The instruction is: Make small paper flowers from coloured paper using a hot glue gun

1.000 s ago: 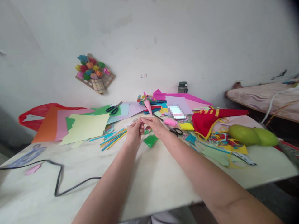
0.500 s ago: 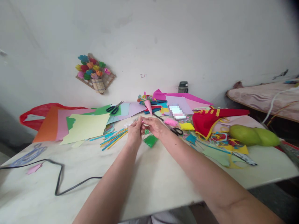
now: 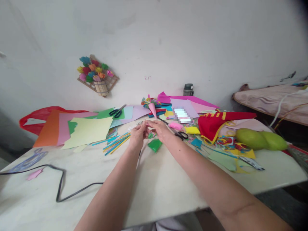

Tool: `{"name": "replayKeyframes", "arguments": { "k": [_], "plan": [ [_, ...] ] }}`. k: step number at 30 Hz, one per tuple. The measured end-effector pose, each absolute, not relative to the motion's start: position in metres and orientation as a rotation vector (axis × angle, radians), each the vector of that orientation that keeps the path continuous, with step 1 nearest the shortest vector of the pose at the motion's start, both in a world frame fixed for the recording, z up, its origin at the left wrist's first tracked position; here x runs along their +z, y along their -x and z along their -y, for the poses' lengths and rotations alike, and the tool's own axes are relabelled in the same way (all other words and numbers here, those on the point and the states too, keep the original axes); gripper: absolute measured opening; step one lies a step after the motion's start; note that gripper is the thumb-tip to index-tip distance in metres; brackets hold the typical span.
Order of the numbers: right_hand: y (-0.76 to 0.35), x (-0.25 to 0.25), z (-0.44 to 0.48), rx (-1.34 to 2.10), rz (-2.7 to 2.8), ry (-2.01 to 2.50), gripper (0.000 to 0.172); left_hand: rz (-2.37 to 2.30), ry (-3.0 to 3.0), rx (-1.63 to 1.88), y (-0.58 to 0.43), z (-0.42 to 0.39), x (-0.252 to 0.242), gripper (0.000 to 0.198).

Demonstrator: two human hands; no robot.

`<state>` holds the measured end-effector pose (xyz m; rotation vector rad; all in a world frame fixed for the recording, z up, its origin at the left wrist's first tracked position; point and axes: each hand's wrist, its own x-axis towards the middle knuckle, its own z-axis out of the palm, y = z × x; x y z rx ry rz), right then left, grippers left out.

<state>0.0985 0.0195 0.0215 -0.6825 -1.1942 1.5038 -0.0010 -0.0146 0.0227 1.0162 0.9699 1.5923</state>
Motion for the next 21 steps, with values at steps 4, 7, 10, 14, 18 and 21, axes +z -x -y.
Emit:
{"name": "replayKeyframes", "arguments": {
  "k": [4,7,10,14,18,21],
  "plan": [
    [-0.0972,0.0221,-0.0182,1.367,1.233,0.731,0.029,-0.944,-0.975,1.576,0.0025,0.0126,0.0199,0.034],
    [-0.0981,0.0245,-0.0153,1.315,1.282,0.721,0.030,-0.885,-0.899,1.573,0.0044,0.0110,0.0185,0.031],
    [-0.0989,0.0267,-0.0130,1.332,1.298,0.715,0.030,-0.852,-0.857,1.578,0.0053,0.0102,0.0183,0.028],
    [-0.0983,0.0298,-0.0106,1.356,1.282,0.718,0.028,-0.840,-0.848,1.590,0.0051,0.0095,0.0175,0.026],
    [-0.0972,0.0297,-0.0104,1.394,1.291,0.678,0.028,-0.829,-0.843,1.594,0.0042,0.0091,0.0171,0.027],
    [-0.0978,0.0266,-0.0135,1.393,1.297,0.644,0.029,-0.849,-0.857,1.581,0.0030,0.0103,0.0194,0.030]
  ]
}}
